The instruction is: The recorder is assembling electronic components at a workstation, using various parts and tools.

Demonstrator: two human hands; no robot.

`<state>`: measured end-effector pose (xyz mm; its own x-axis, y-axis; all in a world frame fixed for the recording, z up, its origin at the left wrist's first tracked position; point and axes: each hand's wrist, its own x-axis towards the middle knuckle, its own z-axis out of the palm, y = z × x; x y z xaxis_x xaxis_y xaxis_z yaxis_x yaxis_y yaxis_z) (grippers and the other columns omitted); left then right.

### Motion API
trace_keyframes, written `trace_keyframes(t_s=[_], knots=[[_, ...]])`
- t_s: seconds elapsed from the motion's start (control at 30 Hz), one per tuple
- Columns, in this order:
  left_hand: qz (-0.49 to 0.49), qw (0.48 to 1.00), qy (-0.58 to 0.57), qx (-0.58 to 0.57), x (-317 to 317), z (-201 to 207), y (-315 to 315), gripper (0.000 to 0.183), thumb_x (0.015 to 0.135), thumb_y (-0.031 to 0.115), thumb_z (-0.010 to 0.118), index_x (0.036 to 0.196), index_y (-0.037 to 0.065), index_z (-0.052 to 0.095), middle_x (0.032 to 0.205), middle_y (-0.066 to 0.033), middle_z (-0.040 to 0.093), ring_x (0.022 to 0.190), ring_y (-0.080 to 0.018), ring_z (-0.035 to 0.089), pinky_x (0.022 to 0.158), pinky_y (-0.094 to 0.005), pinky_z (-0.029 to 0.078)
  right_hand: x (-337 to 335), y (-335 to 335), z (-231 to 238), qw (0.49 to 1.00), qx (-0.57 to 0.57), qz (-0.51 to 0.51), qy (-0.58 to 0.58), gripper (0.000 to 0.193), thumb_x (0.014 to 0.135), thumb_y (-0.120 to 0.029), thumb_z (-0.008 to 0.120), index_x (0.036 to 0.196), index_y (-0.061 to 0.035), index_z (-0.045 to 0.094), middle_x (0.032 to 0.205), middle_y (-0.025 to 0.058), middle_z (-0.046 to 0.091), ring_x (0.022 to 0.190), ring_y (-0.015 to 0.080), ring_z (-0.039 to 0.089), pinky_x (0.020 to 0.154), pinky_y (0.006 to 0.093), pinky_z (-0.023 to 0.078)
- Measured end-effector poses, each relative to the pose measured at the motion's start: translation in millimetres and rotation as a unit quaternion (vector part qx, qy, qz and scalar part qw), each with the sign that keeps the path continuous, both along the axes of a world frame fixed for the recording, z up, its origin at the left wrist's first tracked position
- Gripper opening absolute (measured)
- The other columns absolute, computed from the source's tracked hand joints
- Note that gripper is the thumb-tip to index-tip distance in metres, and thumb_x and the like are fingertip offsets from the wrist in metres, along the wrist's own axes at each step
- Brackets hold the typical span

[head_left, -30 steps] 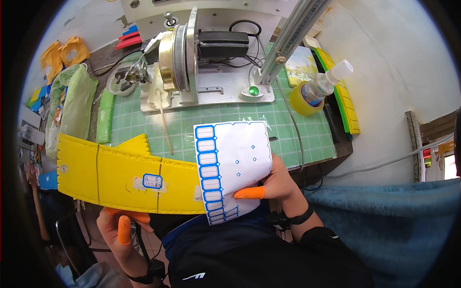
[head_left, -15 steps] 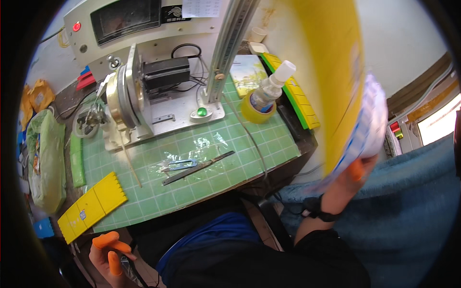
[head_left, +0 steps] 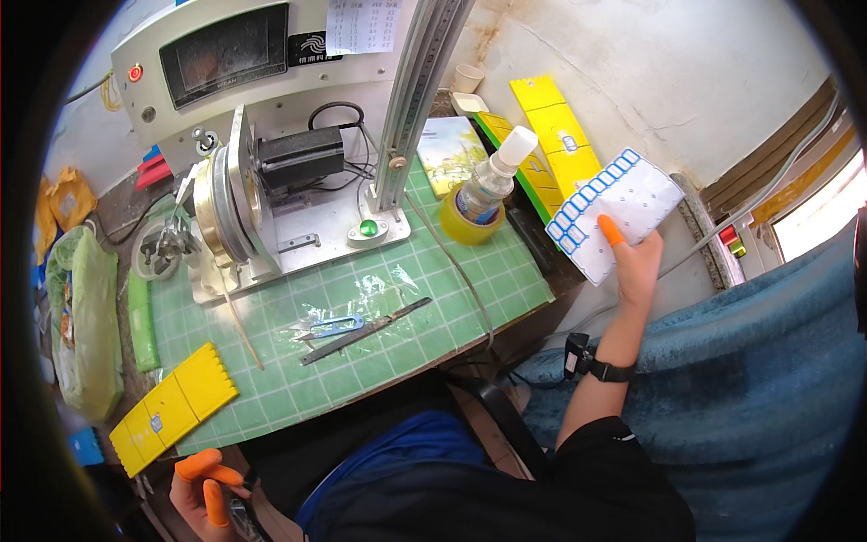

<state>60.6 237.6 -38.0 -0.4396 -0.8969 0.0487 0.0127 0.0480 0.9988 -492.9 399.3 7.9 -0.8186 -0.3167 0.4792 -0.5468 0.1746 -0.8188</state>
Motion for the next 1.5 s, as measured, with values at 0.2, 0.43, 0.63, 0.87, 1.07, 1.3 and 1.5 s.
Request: trace_keyframes(t_s=[0.2, 0.43, 0.63, 0.87, 1.07, 1.3, 1.5], knots=[[0.041, 0.997, -0.063, -0.009, 11.7, -22.4, -3.6, 0.032, 0.098, 0.021, 0.062, 0.117, -0.005, 0.059, 0.084, -0.0112, 0.064, 0.067, -0.0138, 0.060, 0.066, -0.0230, 0.049, -51.0, -19.6, -38.8, 0.996, 0.067, -0.052, -0.035, 0.028, 0.083, -0.002, 0.076, 0.108, 0.0080, 0.070, 0.100, 0.0138, 0.074, 0.089, 0.0189, 0.068, 0.080, 0.0330, 0.053], [0.016, 0.990, -0.137, -0.029, 4.3, -10.3, -12.1, 0.037, 0.100, 0.012, 0.061, 0.132, -0.005, 0.056, 0.115, -0.0197, 0.068, 0.095, -0.0244, 0.067, 0.086, -0.0323, 0.053, -13.5, -13.4, -8.9, 0.995, -0.044, -0.033, 0.081, 0.030, 0.085, -0.001, 0.075, 0.113, 0.0075, 0.067, 0.106, 0.0127, 0.072, 0.096, 0.0185, 0.067, 0.084, 0.0332, 0.052], [0.104, 0.812, -0.449, -0.358, -15.3, -8.7, -47.6, 0.045, 0.081, -0.001, 0.068, 0.126, 0.001, 0.059, 0.132, -0.0170, 0.057, 0.125, -0.0389, 0.051, 0.111, -0.0450, 0.035, 58.2, 18.2, 20.9, 0.977, -0.165, -0.012, 0.131, 0.042, 0.086, 0.002, 0.074, 0.125, 0.0059, 0.060, 0.116, 0.0157, 0.067, 0.106, 0.0206, 0.064, 0.084, 0.0304, 0.053], [0.057, 0.806, -0.495, -0.320, 13.9, -20.9, -66.0, 0.084, 0.054, 0.017, 0.090, 0.131, 0.005, 0.058, 0.140, -0.0164, 0.052, 0.128, -0.0403, 0.047, 0.109, -0.0459, 0.038, 56.7, 53.6, -21.7, 0.945, -0.212, 0.181, 0.172, 0.068, 0.080, -0.004, 0.076, 0.139, 0.0072, 0.042, 0.125, 0.0197, 0.059, 0.106, 0.0239, 0.064, 0.090, 0.0336, 0.054], [0.016, 0.834, -0.434, -0.340, 3.7, -31.3, -83.1, 0.091, 0.051, 0.031, 0.091, 0.133, 0.006, 0.059, 0.121, -0.0169, 0.055, 0.115, -0.0386, 0.051, 0.100, -0.0441, 0.042, 43.0, 75.2, -54.3, 0.936, -0.233, 0.222, 0.140, 0.055, 0.086, -0.012, 0.068, 0.135, 0.0025, 0.047, 0.120, 0.0175, 0.060, 0.105, 0.0298, 0.061, 0.097, 0.0417, 0.048], [-0.019, 0.838, -0.402, -0.368, 9.0, -24.0, -60.6, 0.089, 0.055, 0.043, 0.089, 0.132, 0.010, 0.061, 0.122, -0.0146, 0.057, 0.118, -0.0387, 0.052, 0.106, -0.0476, 0.039, 109.8, -15.4, -42.9, 0.773, -0.209, 0.594, -0.076, 0.046, 0.093, -0.017, 0.065, 0.130, 0.0051, 0.050, 0.117, 0.0218, 0.061, 0.087, 0.0263, 0.065, 0.076, 0.0398, 0.056], [-0.158, 0.913, -0.186, -0.327, -22.9, -7.8, -15.7, 0.071, 0.069, 0.037, 0.088, 0.128, 0.005, 0.063, 0.118, -0.0133, 0.063, 0.105, -0.0328, 0.062, 0.091, -0.0394, 0.051, 180.5, -54.6, -46.9, 0.695, -0.180, 0.639, -0.277, 0.044, 0.095, -0.015, 0.064, 0.131, 0.0059, 0.049, 0.114, 0.0249, 0.062, 0.090, 0.0308, 0.068, 0.069, 0.0388, 0.060]])
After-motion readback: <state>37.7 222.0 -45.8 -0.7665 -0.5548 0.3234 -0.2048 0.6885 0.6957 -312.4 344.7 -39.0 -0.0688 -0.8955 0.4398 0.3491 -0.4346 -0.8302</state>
